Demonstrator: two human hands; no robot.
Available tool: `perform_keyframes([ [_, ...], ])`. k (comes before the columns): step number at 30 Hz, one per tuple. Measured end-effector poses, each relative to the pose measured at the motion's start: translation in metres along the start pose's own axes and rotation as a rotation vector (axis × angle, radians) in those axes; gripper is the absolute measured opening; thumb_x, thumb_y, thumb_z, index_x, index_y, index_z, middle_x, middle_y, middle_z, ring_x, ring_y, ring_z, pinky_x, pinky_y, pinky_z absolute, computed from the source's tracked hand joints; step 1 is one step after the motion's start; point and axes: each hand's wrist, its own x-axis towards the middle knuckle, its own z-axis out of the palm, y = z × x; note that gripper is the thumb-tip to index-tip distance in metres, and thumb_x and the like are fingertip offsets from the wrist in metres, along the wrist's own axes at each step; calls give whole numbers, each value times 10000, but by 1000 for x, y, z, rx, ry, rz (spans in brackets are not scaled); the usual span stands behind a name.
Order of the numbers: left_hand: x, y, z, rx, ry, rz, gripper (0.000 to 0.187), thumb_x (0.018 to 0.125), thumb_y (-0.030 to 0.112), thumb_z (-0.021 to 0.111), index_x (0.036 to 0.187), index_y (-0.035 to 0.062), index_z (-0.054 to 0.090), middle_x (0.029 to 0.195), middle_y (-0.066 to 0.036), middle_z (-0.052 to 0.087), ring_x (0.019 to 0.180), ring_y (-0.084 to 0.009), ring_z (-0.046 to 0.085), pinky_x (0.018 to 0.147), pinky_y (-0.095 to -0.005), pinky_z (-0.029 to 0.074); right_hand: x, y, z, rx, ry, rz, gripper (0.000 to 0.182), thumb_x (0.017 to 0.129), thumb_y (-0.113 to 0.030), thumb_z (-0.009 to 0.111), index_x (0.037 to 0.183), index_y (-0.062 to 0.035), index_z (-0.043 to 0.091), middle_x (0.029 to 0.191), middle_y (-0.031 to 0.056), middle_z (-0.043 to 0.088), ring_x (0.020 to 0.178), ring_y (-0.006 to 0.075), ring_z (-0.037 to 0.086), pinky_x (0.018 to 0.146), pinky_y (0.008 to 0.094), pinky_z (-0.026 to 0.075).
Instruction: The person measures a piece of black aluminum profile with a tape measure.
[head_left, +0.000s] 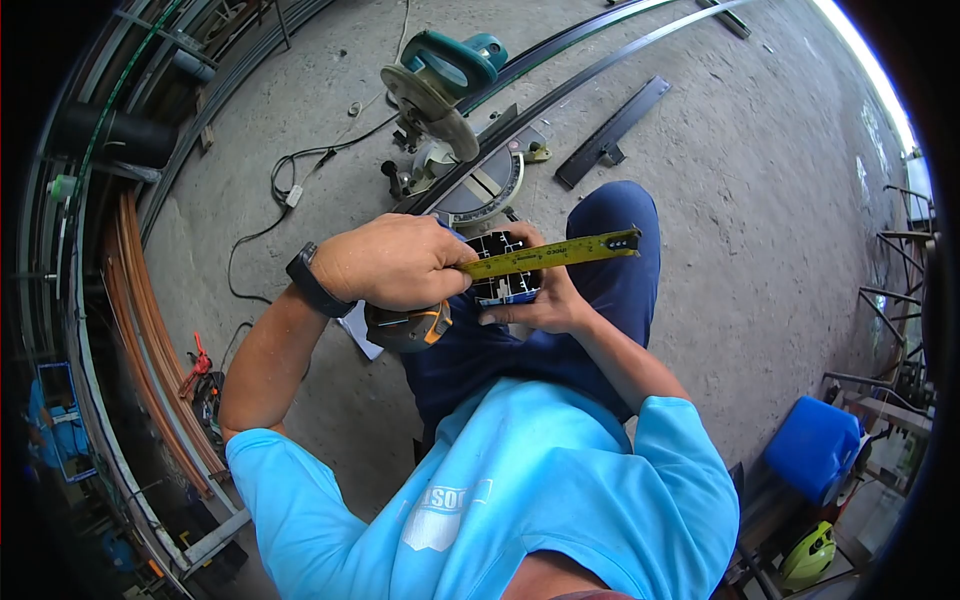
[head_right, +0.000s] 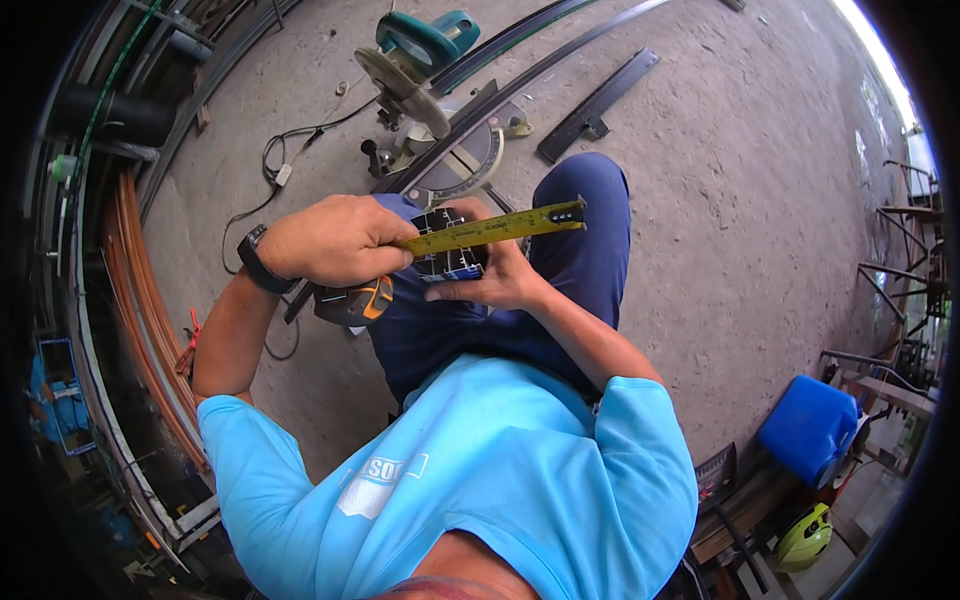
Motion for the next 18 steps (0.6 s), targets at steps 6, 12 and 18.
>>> perform_keyframes([
  [6,1,0,-1,0,-13,-12,284,921,266,617,1057,56,749,814,-191,706,777,-375,699,726,-462,540,1,2,0,-18,2,-52,938,674,-185,1003,1449,-10,504,1384,68,492,1280,198,547,1109,360,453],
  [12,2,-1,0,4,-15,-26,299,920,267,621,1091,61,754,825,-190,713,786,-373,704,733,-458,546,-1,5,-2,2,-33,10,1015,673,-181,1003,1489,-1,427,1382,74,491,1293,197,542,1106,356,458],
  [18,1,1,-1,-10,-13,-31,302,917,266,621,1089,56,754,828,-191,714,784,-369,706,729,-460,547,-1,3,-1,16,-16,24,996,671,-183,1004,1477,1,449,1387,77,489,1294,204,543,1109,360,456],
])
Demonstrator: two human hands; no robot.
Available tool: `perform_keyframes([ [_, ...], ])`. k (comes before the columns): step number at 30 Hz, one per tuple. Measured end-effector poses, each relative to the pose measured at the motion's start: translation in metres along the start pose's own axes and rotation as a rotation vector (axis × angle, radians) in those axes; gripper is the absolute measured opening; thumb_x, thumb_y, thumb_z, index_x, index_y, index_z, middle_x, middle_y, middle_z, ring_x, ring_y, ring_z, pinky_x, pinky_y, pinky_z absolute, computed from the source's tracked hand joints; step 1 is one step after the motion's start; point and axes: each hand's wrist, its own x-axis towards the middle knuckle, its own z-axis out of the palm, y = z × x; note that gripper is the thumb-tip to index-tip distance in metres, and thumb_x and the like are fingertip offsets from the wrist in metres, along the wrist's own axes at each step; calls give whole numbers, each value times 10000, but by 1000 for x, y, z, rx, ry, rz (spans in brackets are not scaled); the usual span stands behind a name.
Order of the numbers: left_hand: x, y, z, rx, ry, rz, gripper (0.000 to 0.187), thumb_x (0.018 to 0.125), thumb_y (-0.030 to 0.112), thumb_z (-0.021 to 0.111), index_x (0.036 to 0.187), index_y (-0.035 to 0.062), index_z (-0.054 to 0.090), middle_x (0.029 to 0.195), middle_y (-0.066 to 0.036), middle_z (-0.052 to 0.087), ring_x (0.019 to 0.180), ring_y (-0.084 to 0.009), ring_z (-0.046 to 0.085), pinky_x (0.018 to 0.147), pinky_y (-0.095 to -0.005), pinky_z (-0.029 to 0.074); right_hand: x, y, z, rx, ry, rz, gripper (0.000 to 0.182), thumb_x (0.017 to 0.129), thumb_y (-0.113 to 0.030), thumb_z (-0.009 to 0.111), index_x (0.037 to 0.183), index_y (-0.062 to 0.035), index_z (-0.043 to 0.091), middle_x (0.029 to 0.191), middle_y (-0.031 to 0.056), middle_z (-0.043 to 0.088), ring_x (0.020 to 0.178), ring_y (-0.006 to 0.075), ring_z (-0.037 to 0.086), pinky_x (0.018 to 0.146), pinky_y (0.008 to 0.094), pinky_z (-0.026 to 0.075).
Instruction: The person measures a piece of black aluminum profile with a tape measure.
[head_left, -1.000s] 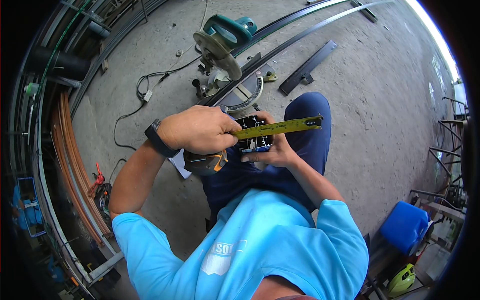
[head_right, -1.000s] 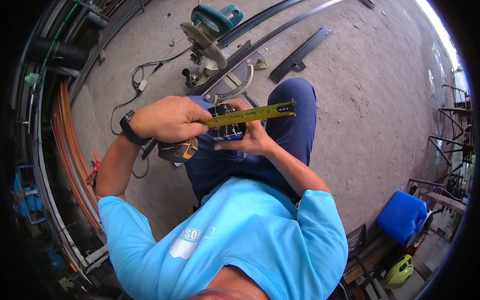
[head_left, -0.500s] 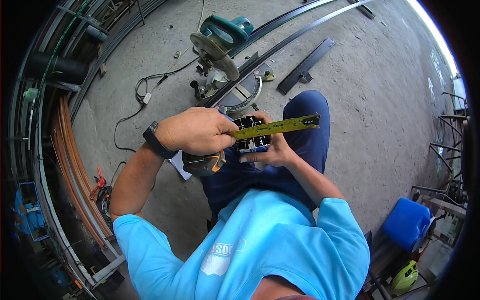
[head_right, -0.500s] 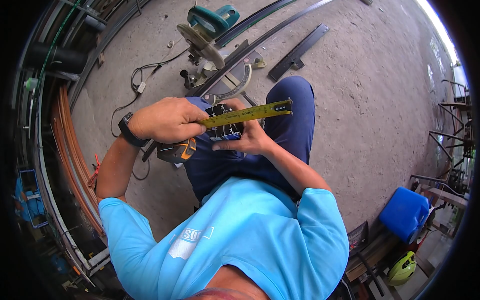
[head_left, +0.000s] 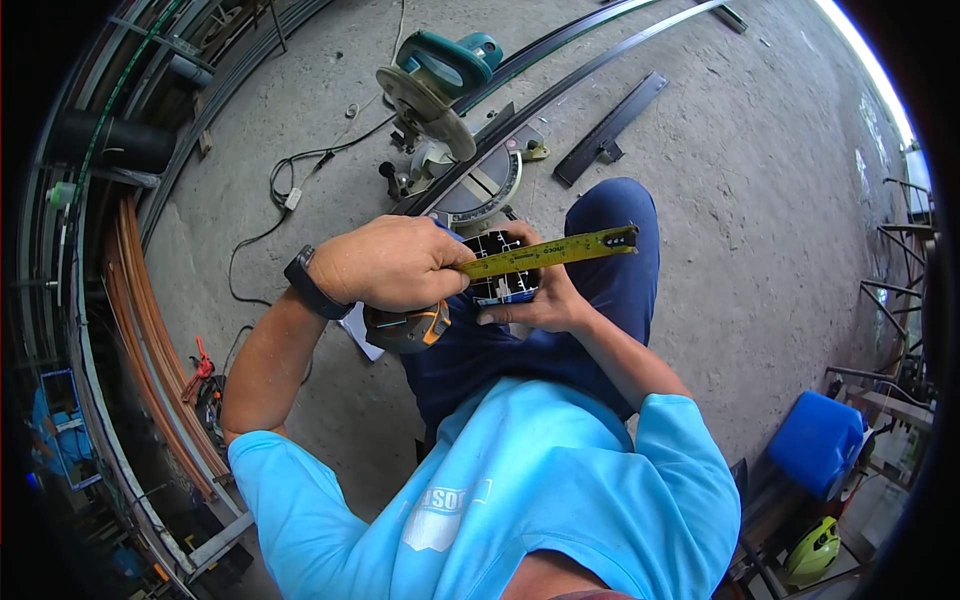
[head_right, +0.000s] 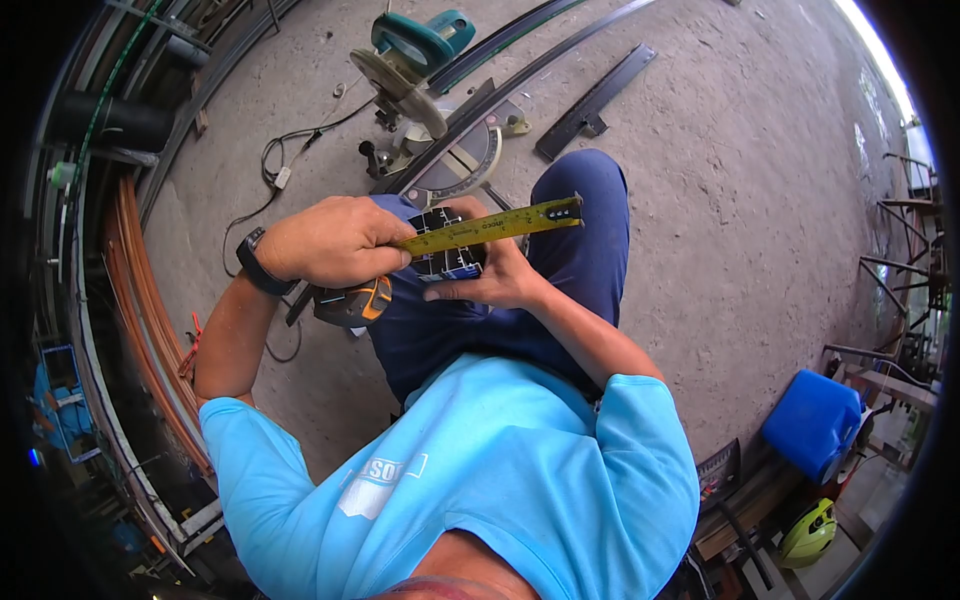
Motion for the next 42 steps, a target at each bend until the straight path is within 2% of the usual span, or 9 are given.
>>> perform_keyframes([
  [3,0,0,0,-3,4,14,305,917,266,617,1091,57,755,825,-189,714,778,-363,708,727,-459,548,1,2,-1,-57,-1,-63,970,669,-181,1004,1460,7,475,1392,81,485,1295,210,543,1112,362,453],
  [18,-3,3,0,-11,9,38,259,916,258,610,1014,58,744,789,-173,703,752,-366,696,703,-459,537,-5,-1,5,99,30,49,976,661,-179,1009,1455,4,472,1376,83,493,1288,212,545,1106,365,456],
  [24,-8,-1,7,-40,14,68,229,908,238,612,971,55,734,794,-186,695,765,-383,687,707,-463,534,-9,-5,14,9,56,-46,900,673,-187,1004,1414,-16,523,1361,80,496,1274,210,548,1098,358,459],
  [30,-9,-1,9,-7,5,86,231,898,228,605,983,55,732,795,-184,693,769,-389,677,702,-475,525,-12,-8,16,12,61,-3,898,669,-180,1001,1409,-22,517,1345,77,510,1274,215,550,1088,367,462],
  [36,-8,-2,12,-31,30,88,245,892,227,599,1011,69,743,803,-177,699,782,-388,678,708,-473,524,-10,-10,12,-140,35,-38,907,656,-182,1002,1406,-26,517,1346,88,517,1263,222,559,1084,377,460],
  [42,-7,-1,11,-37,8,63,257,888,234,602,1033,83,751,816,-165,713,786,-370,689,717,-465,527,-6,-5,8,-144,29,-134,912,653,-205,1004,1408,-27,524,1335,112,535,1267,265,559,1069,407,458],
])
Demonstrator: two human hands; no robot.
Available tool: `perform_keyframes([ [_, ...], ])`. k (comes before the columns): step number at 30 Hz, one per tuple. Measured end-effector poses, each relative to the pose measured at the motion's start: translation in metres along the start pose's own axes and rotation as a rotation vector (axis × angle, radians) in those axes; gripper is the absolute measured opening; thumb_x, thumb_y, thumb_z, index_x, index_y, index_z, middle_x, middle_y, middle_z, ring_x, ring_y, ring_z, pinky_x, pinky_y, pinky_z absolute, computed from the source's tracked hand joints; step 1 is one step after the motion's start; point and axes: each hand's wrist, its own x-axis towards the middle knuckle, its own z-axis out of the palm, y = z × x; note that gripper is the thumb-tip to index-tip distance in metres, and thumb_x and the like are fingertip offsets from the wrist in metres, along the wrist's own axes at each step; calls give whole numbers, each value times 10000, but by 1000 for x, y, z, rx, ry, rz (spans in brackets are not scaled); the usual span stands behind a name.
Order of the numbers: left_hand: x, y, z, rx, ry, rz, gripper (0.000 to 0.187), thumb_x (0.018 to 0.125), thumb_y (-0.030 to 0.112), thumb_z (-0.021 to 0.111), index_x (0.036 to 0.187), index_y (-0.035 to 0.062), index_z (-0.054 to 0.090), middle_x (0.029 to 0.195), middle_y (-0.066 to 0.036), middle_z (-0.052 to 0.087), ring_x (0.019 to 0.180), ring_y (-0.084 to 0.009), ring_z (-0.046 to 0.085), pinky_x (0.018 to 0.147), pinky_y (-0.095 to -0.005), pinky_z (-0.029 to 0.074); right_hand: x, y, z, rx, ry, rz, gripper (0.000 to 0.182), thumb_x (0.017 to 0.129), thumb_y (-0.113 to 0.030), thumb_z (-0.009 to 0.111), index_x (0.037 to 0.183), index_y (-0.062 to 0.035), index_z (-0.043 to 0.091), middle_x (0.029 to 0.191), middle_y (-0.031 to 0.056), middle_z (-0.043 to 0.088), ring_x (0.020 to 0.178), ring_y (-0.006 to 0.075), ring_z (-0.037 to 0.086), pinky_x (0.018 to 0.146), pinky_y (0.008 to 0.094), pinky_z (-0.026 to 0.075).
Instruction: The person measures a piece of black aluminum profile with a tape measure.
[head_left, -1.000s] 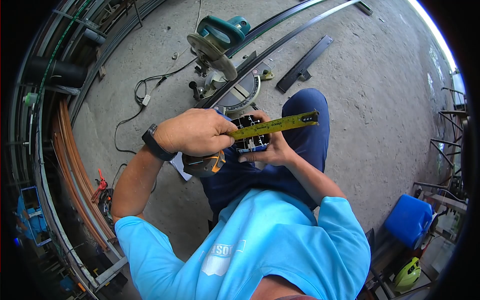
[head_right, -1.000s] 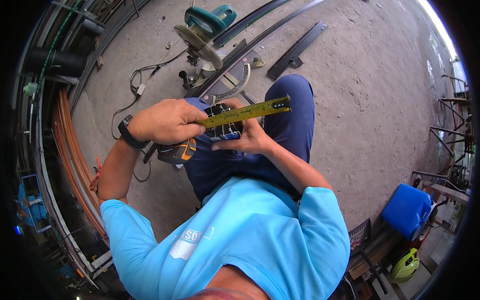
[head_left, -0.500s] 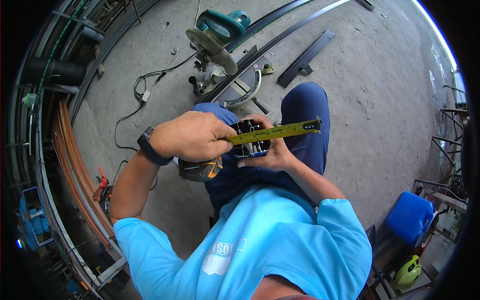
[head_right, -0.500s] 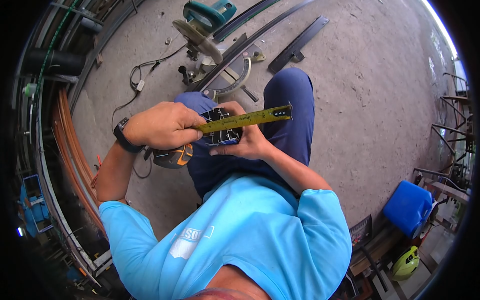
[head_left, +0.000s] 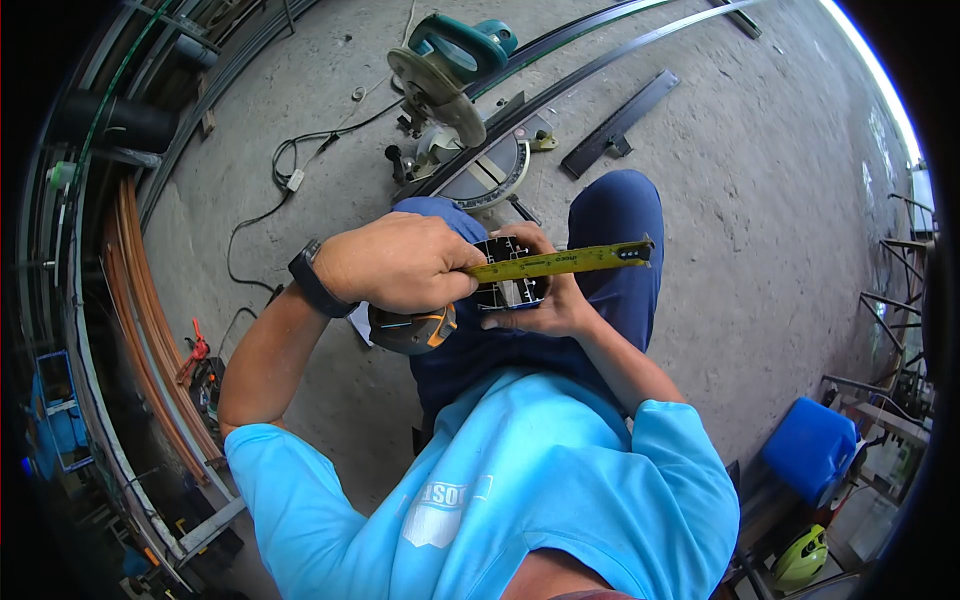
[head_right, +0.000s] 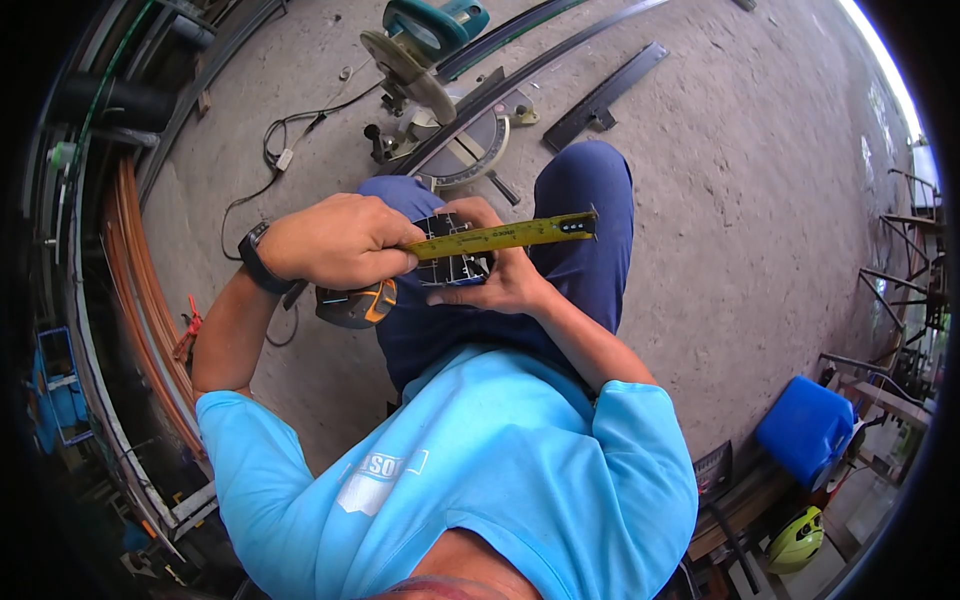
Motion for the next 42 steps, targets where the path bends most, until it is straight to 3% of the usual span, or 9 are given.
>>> perform_keyframes([
  [6,0,-1,2,-4,3,-25,306,904,264,569,1063,101,772,837,-185,726,818,-389,703,771,-491,544,-1,7,0,38,-16,-1,932,641,-207,1008,1416,-29,522,1351,119,533,1269,273,556,1079,419,447],
  [15,-2,0,1,23,-9,-43,309,885,267,572,1052,102,773,854,-182,728,820,-387,702,764,-492,545,-7,10,0,63,0,98,961,616,-197,1015,1423,-35,519,1364,105,527,1269,247,552,1090,399,438],
  [18,-2,-5,4,17,21,8,284,899,248,575,1060,91,749,809,-164,716,772,-367,690,716,-473,532,-5,10,1,69,18,71,960,617,-205,1015,1420,-31,520,1361,105,534,1268,253,553,1091,404,440],
  [39,1,-5,6,21,6,7,297,900,247,597,1099,104,766,844,-150,743,795,-350,719,730,-454,555,-7,10,-1,81,4,76,963,623,-216,1022,1414,-26,507,1348,94,524,1248,234,548,1073,382,447],
  [42,0,-1,4,-15,-16,-33,330,890,291,577,1074,101,773,890,-185,741,858,-387,720,775,-488,557,-5,7,-1,98,4,81,955,624,-237,1022,1405,-33,510,1335,96,532,1241,244,550,1069,389,445],
])
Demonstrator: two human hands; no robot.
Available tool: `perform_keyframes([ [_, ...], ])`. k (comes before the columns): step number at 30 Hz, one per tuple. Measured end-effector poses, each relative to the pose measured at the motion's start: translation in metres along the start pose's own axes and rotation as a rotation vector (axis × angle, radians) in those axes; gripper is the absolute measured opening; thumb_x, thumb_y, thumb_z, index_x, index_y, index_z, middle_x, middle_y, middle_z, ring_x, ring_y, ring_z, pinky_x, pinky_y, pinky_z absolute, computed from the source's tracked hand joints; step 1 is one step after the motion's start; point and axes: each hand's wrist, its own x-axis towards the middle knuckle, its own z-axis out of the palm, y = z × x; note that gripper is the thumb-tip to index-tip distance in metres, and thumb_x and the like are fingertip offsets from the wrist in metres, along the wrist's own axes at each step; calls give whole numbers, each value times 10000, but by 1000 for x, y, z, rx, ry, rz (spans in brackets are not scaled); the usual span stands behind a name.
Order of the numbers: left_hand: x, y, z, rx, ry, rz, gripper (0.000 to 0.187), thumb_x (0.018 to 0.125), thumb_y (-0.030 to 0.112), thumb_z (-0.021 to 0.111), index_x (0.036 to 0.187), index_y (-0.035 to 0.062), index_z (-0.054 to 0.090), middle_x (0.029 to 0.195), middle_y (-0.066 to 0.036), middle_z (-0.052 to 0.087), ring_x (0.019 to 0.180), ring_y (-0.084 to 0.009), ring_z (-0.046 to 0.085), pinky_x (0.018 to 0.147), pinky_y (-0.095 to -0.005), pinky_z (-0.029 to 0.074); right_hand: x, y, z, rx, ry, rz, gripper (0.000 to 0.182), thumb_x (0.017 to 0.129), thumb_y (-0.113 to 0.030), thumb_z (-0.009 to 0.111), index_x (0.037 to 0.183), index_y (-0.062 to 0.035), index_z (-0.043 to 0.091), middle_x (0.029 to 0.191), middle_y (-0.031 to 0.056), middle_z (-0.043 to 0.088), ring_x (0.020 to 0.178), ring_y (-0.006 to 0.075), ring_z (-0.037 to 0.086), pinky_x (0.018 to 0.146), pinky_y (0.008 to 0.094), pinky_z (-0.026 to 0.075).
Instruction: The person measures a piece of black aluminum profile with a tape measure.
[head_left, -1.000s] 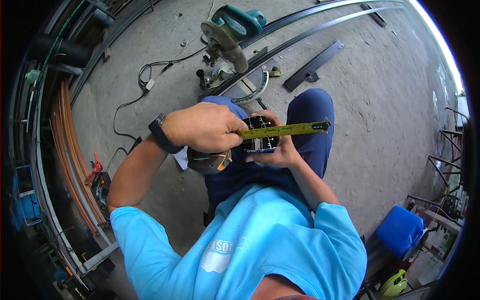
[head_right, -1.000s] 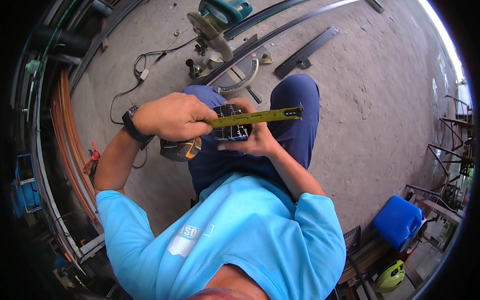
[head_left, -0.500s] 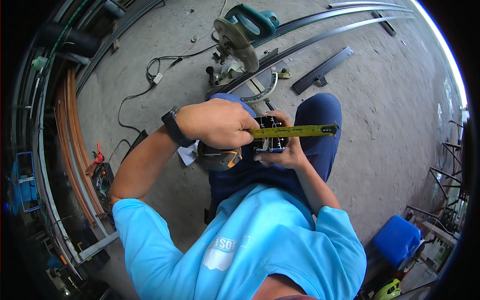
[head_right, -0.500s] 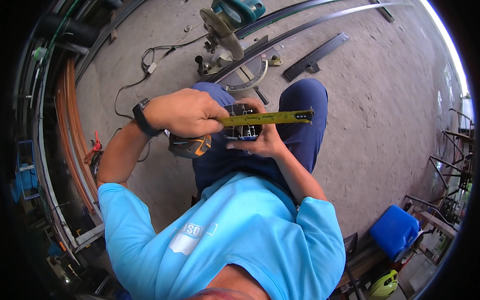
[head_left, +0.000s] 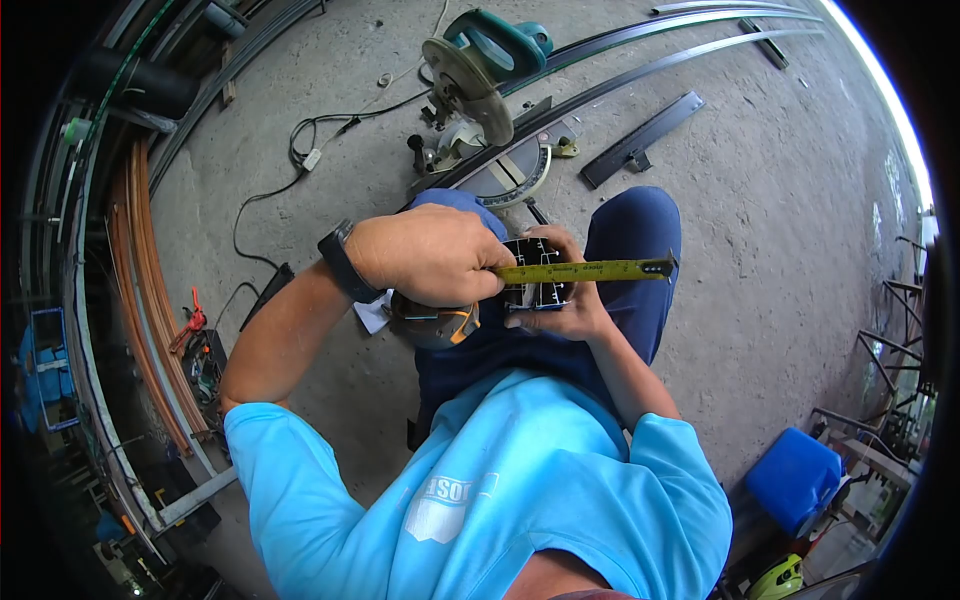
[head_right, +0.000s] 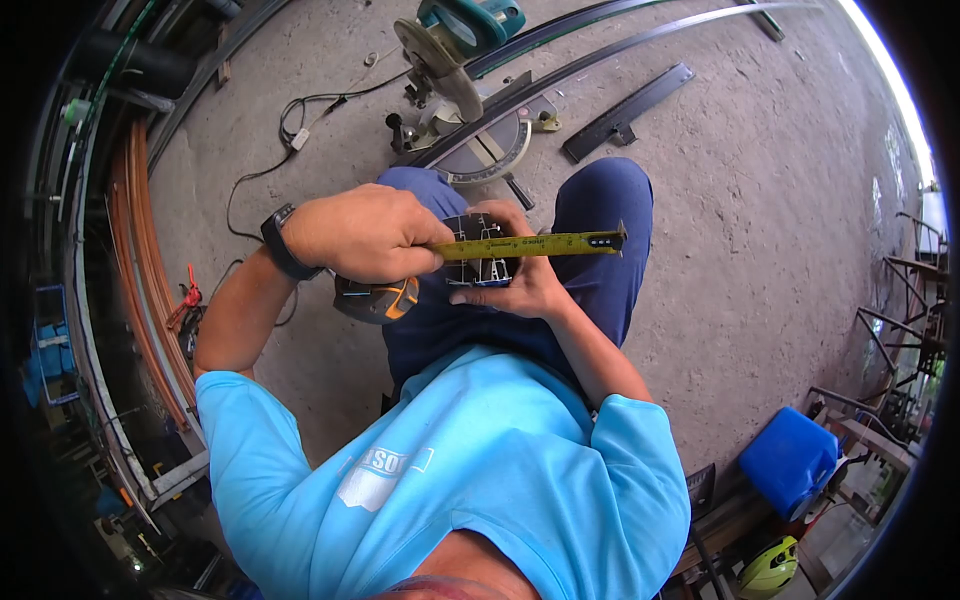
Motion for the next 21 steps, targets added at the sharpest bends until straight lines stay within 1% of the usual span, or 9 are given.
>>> perform_keyframes([
  [3,-1,3,-2,4,-7,-16,328,893,283,576,1078,97,773,892,-186,741,856,-388,720,773,-494,556,2,2,-2,-67,-8,-61,948,628,-256,1021,1397,-34,513,1325,103,542,1245,261,549,1077,401,438],
  [6,-1,6,-4,18,-31,-16,323,892,277,577,1074,96,773,893,-186,741,852,-388,719,780,-490,557,1,4,-2,-63,-4,-78,942,631,-264,1018,1393,-31,515,1317,109,549,1247,275,550,1081,410,433],
  [12,-1,3,-2,25,35,1,305,887,269,576,1030,83,770,872,-183,737,849,-385,716,792,-483,558,-3,5,0,-13,13,-38,969,626,-247,1019,1413,-29,500,1342,117,544,1267,272,545,1091,413,431],
  [15,0,1,-2,58,42,22,294,890,236,600,1090,102,768,847,-163,737,795,-358,711,744,-458,550,-4,8,-1,-42,16,-68,982,619,-209,1020,1424,-24,489,1362,122,538,1273,268,547,1103,412,428],
  [18,-5,0,-7,21,114,10,292,882,225,594,1080,99,768,838,-162,733,792,-358,708,743,-455,547,-4,9,2,56,26,-98,969,623,-169,1016,1424,-25,489,1376,121,530,1284,267,542,1116,412,422],
  [21,-7,3,-15,41,106,-53,316,902,295,579,1033,82,772,868,-190,738,856,-381,719,803,-478,565,-4,-5,0,101,-14,39,953,630,-133,1007,1426,-34,491,1381,117,522,1298,268,532,1125,413,416],
])
